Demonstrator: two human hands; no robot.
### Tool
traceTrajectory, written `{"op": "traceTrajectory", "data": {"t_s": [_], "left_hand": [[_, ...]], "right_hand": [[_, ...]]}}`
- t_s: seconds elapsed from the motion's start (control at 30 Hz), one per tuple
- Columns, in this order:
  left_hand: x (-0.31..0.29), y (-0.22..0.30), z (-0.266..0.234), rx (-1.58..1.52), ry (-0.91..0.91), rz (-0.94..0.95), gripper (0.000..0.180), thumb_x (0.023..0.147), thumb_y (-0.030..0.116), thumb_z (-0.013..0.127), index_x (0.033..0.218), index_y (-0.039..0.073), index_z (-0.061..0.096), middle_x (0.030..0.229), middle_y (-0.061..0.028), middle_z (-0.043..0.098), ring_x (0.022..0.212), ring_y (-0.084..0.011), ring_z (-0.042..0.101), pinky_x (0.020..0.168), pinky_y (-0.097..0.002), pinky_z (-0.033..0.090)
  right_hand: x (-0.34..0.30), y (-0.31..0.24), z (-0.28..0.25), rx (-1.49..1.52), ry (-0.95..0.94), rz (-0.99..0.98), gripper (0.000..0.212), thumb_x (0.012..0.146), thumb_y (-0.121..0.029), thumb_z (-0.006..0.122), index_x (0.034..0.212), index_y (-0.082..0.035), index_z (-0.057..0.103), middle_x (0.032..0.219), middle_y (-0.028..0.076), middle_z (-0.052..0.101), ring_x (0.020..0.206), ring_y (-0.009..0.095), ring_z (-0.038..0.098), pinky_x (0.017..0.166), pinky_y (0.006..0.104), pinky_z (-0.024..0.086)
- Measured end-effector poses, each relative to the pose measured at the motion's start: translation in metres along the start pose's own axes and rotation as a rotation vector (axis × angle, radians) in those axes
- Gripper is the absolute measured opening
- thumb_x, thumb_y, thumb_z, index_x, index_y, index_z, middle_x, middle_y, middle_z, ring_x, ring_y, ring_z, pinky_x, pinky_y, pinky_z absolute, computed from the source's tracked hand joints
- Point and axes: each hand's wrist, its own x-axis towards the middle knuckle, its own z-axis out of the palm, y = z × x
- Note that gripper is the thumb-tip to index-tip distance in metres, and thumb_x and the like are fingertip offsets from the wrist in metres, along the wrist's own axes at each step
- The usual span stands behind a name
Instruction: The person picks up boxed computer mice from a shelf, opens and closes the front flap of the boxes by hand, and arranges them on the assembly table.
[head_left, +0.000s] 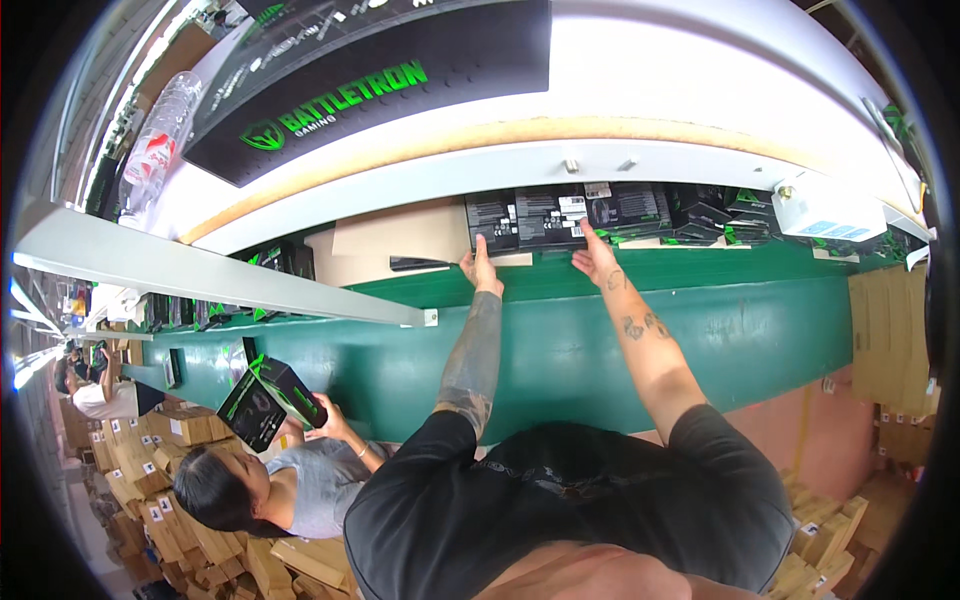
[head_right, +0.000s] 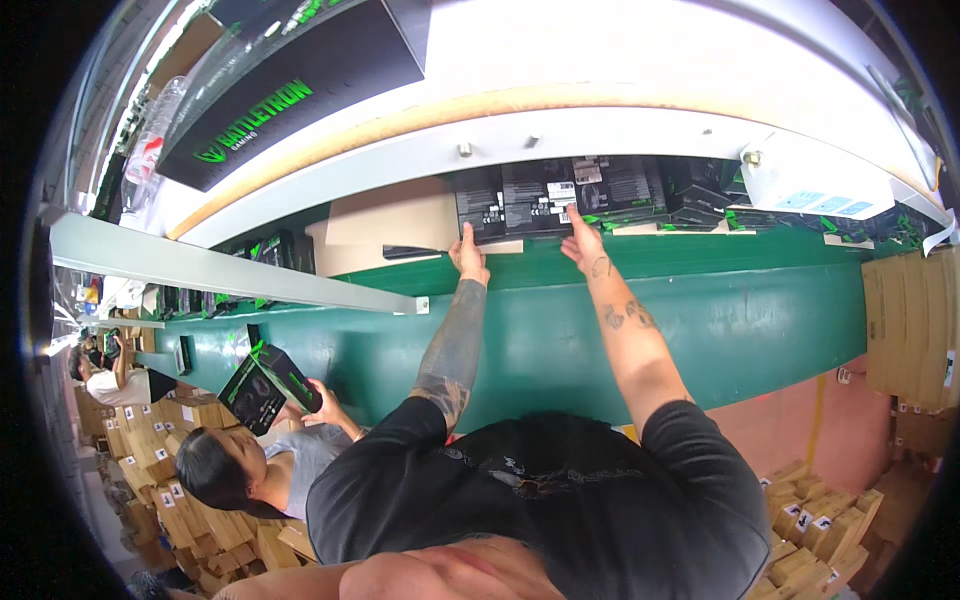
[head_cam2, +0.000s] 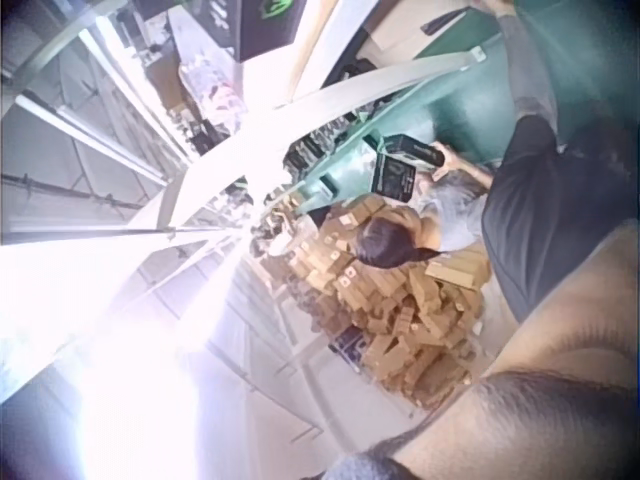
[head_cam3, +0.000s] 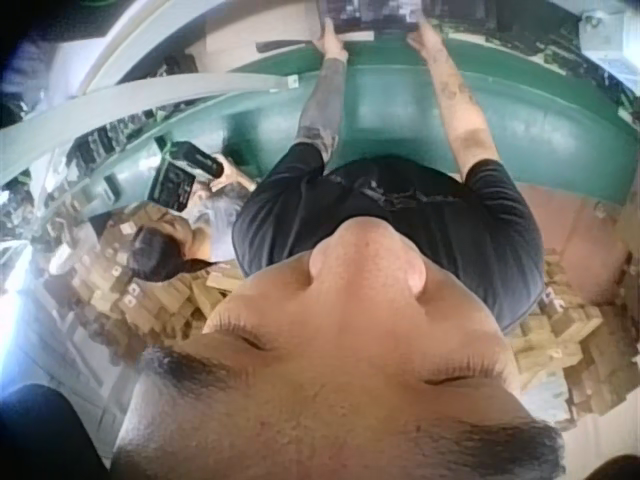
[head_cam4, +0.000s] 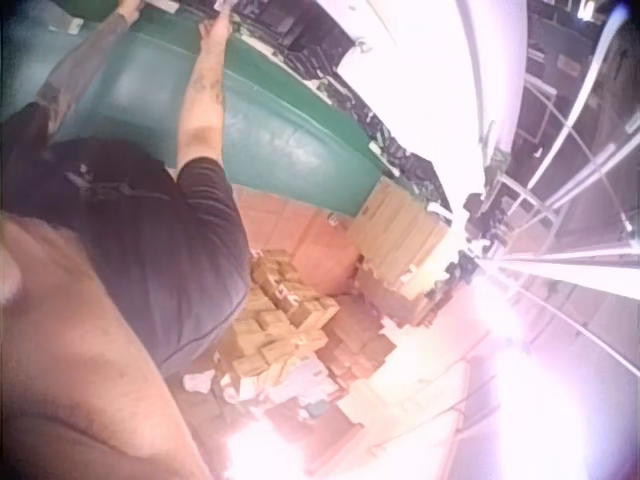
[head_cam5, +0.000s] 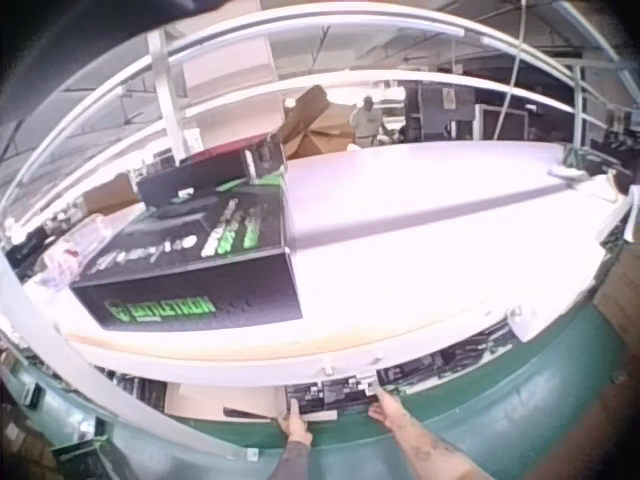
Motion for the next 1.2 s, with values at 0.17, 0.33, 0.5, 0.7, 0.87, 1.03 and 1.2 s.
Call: {"op": "traceTrajectory", "data": {"t_s": [0.17, 0.33, 0.5, 0.7, 0.87, 1.03, 1.2], "left_hand": [[0.022, -0.006, -0.012, 0.070, 0.037, 0.222, 0.048, 0.062, 0.025, 0.081, 0.091, 0.011, 0.046, 0.067, 0.0007, 0.047, 0.045, -0.0079, 0.033, 0.038, -0.0220, 0.021], [-0.027, 0.051, -0.052, 0.105, -0.148, 0.150, 0.047, 0.057, 0.019, 0.083, 0.088, -0.001, 0.054, 0.091, -0.0121, 0.057, 0.086, -0.0200, 0.050, 0.081, -0.0334, 0.040], [-0.108, 0.084, -0.095, 0.611, -0.036, 1.067, 0.057, 0.056, 0.019, 0.080, 0.097, -0.003, 0.046, 0.096, -0.0173, 0.044, 0.094, -0.0310, 0.045, 0.083, -0.0417, 0.039], [-0.198, 0.046, -0.191, 1.093, -0.733, 1.582, 0.061, 0.057, 0.017, 0.076, 0.109, 0.004, 0.048, 0.115, -0.0121, 0.049, 0.108, -0.0287, 0.045, 0.088, -0.0428, 0.035], [-0.240, 0.005, -0.255, 1.425, -0.676, 1.147, 0.088, 0.054, 0.043, 0.076, 0.123, 0.004, 0.039, 0.128, -0.0178, 0.037, 0.122, -0.0356, 0.031, 0.097, -0.0475, 0.028], [-0.219, 0.014, -0.261, 1.657, -0.530, 0.718, 0.122, 0.042, 0.058, 0.077, 0.138, 0.010, 0.019, 0.143, -0.0230, 0.003, 0.128, -0.0500, 0.005, 0.100, -0.0568, 0.019], [-0.215, 0.014, -0.258, 1.751, -0.735, 0.779, 0.132, 0.036, 0.061, 0.077, 0.139, 0.007, 0.013, 0.143, -0.0244, -0.003, 0.128, -0.0518, -0.002, 0.099, -0.0611, 0.015]], "right_hand": [[-0.006, 0.014, 0.022, 0.145, 0.060, -0.103, 0.051, 0.069, -0.034, 0.074, 0.106, -0.008, 0.050, 0.081, 0.009, 0.056, 0.062, 0.017, 0.057, 0.054, 0.0269, 0.050], [-0.075, 0.047, -0.010, 0.081, -0.020, -0.075, 0.046, 0.069, -0.032, 0.072, 0.099, -0.003, 0.053, 0.082, 0.008, 0.058, 0.068, 0.015, 0.058, 0.058, 0.0268, 0.051], [-0.168, 0.075, -0.056, -0.503, 0.297, -0.625, 0.050, 0.064, -0.021, 0.073, 0.105, -0.003, 0.051, 0.103, 0.015, 0.058, 0.088, 0.027, 0.059, 0.077, 0.0329, 0.047], [-0.262, 0.130, -0.074, -1.343, -0.132, -1.250, 0.061, 0.065, -0.031, 0.073, 0.116, -0.007, 0.049, 0.127, 0.016, 0.042, 0.119, 0.031, 0.039, 0.097, 0.0434, 0.033], [-0.231, 0.166, -0.107, -1.682, -0.116, -0.841, 0.088, 0.060, -0.051, 0.072, 0.132, -0.016, 0.036, 0.140, 0.023, 0.018, 0.128, 0.043, 0.019, 0.103, 0.0481, 0.024], [-0.213, 0.155, -0.096, -1.580, 0.345, -0.577, 0.101, 0.057, -0.058, 0.071, 0.137, -0.016, 0.026, 0.140, 0.025, 0.015, 0.128, 0.043, 0.019, 0.101, 0.0502, 0.024], [-0.207, 0.180, -0.094, -1.560, 0.117, -0.555, 0.091, 0.064, -0.037, 0.071, 0.137, -0.014, 0.023, 0.133, 0.031, 0.022, 0.114, 0.045, 0.038, 0.089, 0.0437, 0.042]]}}
